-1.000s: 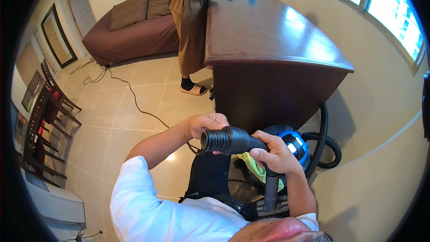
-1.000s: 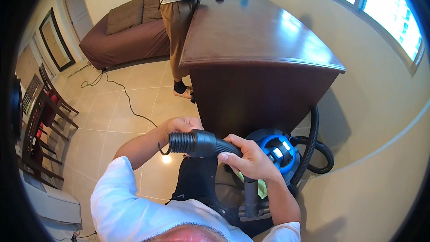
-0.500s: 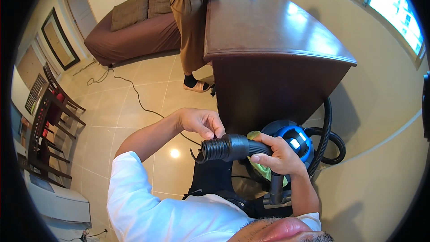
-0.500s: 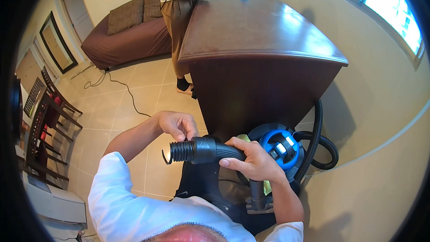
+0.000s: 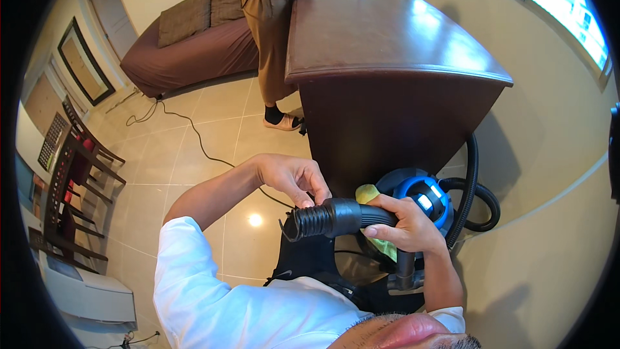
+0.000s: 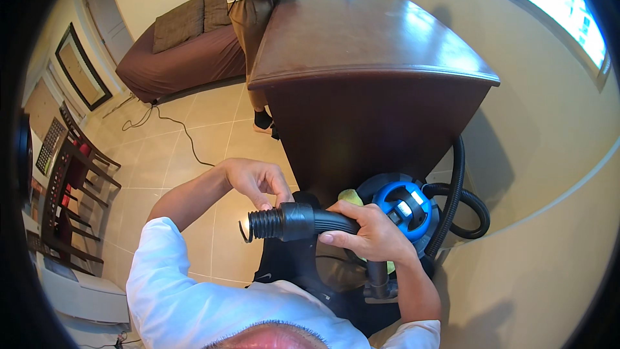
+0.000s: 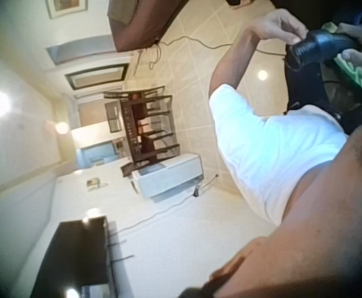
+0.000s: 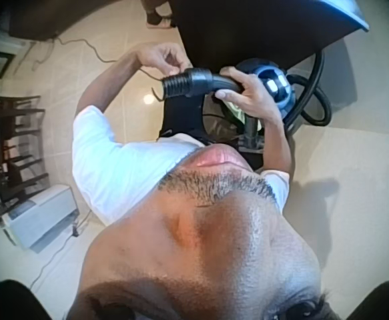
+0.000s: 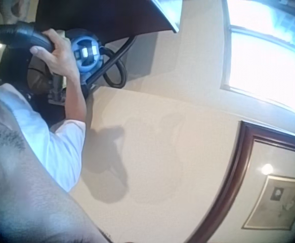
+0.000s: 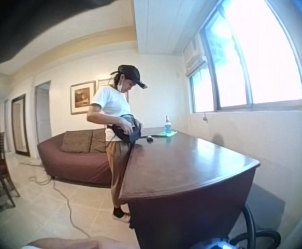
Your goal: The person wraps black tape around the end of a vacuum hose nozzle, smooths the tape by hand, and then pulls a long strip of tape from the roll.
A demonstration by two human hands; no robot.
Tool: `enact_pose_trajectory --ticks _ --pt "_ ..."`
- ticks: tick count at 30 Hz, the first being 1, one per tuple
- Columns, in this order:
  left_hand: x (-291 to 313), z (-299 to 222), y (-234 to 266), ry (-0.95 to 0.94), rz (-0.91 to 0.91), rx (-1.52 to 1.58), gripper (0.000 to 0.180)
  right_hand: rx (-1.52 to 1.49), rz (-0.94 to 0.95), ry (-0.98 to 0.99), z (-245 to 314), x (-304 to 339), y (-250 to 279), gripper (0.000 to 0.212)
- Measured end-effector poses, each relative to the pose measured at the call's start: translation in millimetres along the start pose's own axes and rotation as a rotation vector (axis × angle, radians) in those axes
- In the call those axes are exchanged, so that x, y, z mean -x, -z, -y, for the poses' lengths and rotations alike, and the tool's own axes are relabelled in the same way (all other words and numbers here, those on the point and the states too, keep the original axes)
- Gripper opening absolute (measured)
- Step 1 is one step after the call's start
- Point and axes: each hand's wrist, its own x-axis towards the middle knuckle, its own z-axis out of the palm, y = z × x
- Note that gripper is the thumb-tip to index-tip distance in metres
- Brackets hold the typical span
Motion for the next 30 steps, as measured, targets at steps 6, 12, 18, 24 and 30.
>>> enact_pose_trajectory --ticks 6,12,18,24,30 --pt "-7.1 -5.7 -6.1 -0.024 0.049 -0.138 0.02 0.065 -0.011 -0.019 3.0 8.9 -0.2 0.045" --pt "-0.4 -34.4 -6.7 0.039 0.01 -0.545 0.02 0.488 -0.13 0.027 9.5 14.4 -1.8 0.045" --pt "6.4 -68.0 -18.7 -0.051 -0.199 -0.839 0.017 0.736 -0.325 -0.039 -1.8 14.5 1.7 0.038" --pt "8.8 -73.5 -41.0 -0.183 -0.391 -1.203 0.014 0.817 -0.585 -0.101 -2.5 -1.5 8.8 0.04" --pt "-16.9 -25.0 -75.5 -0.272 -1.018 -1.522 0.013 0.159 -0.889 -0.272 -1.3 -6.2 12.0 0.029"
